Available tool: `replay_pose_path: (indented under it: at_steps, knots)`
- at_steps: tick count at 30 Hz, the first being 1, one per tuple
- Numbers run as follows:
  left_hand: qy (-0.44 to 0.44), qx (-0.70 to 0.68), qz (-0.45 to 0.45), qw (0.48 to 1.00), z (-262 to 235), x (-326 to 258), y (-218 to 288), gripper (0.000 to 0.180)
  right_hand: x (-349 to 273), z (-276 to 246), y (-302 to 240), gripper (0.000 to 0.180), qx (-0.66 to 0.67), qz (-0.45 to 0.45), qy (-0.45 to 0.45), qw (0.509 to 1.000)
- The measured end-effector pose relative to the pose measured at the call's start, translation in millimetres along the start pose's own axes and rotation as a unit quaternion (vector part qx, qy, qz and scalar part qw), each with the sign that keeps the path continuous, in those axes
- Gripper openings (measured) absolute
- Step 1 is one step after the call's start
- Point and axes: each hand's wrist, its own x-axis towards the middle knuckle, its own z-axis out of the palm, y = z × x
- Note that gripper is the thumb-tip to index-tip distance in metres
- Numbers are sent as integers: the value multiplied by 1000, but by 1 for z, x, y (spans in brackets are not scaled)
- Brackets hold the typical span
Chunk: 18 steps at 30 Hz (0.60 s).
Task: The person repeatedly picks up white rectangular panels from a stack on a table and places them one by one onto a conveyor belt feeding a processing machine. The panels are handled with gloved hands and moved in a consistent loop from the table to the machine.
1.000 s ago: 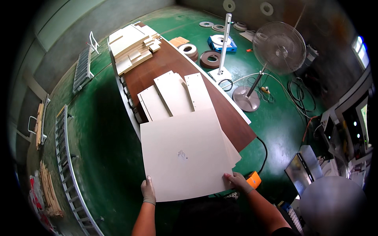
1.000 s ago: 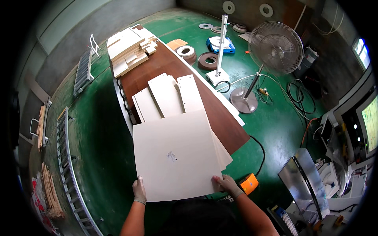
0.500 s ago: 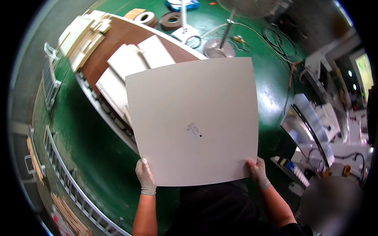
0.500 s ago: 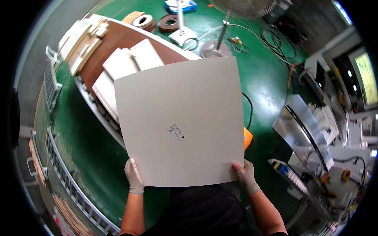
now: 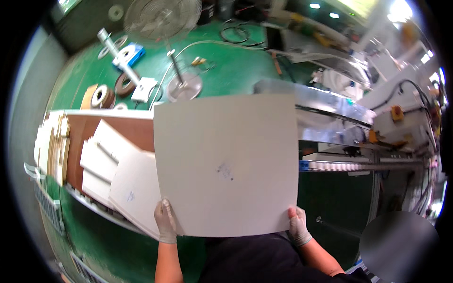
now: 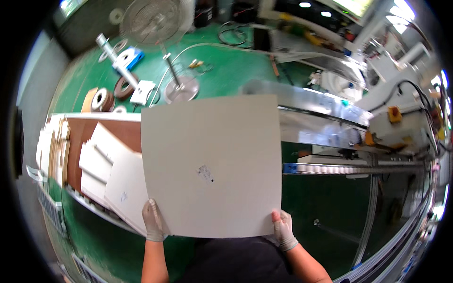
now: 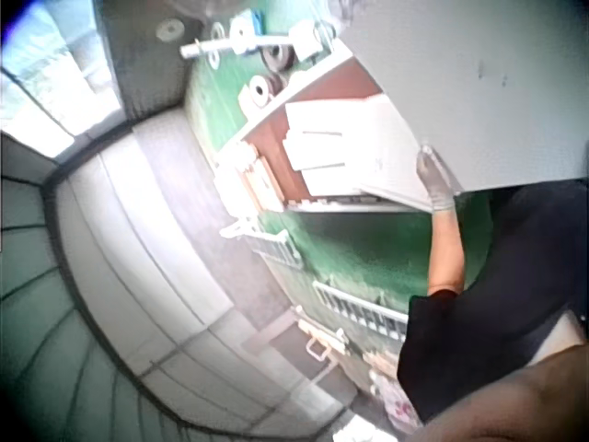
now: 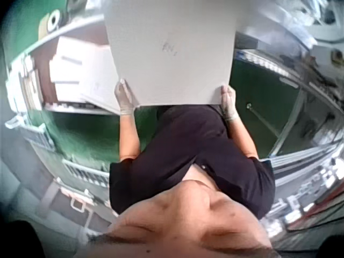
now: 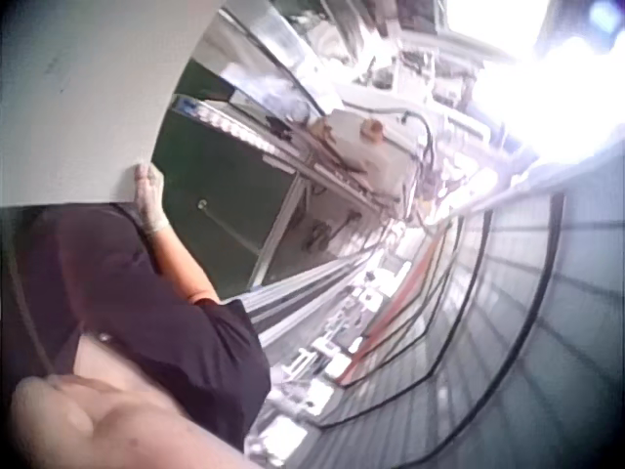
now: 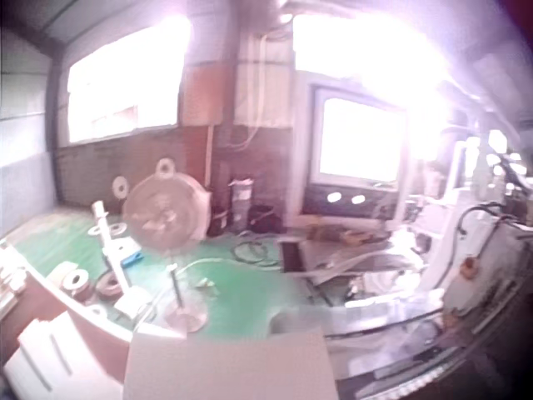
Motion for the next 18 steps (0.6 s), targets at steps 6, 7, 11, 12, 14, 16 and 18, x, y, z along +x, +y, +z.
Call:
replay_pose_path:
  at_steps: [6, 7, 11, 12, 14, 16, 18]
  knots:
    - [-67, 121, 91, 986, 99, -39, 22, 51, -13, -106, 56, 51, 43, 36, 69, 996]
    - [-62, 202, 164, 964, 117, -53, 32, 50, -16, -124, 66, 48, 82, 56, 73, 992]
    - [-137, 125, 68, 980, 183, -95, 25, 46, -19, -200, 102, 45, 126, 91, 79, 985]
    - [-144, 122, 68, 980, 193, -102, 17, 46, -17, -217, 100, 47, 135, 114, 64, 982]
    - [-172, 90, 47, 980, 216, -118, 18, 43, -18, -244, 124, 49, 223, 82, 80, 968]
    - [-200, 42, 27, 978, 244, -136, 33, 40, -13, -257, 114, 53, 390, 91, 170, 900]
    - [-239, -18, 2, 971, 267, -155, 60, 37, -6, -284, 150, 56, 505, 47, 159, 847]
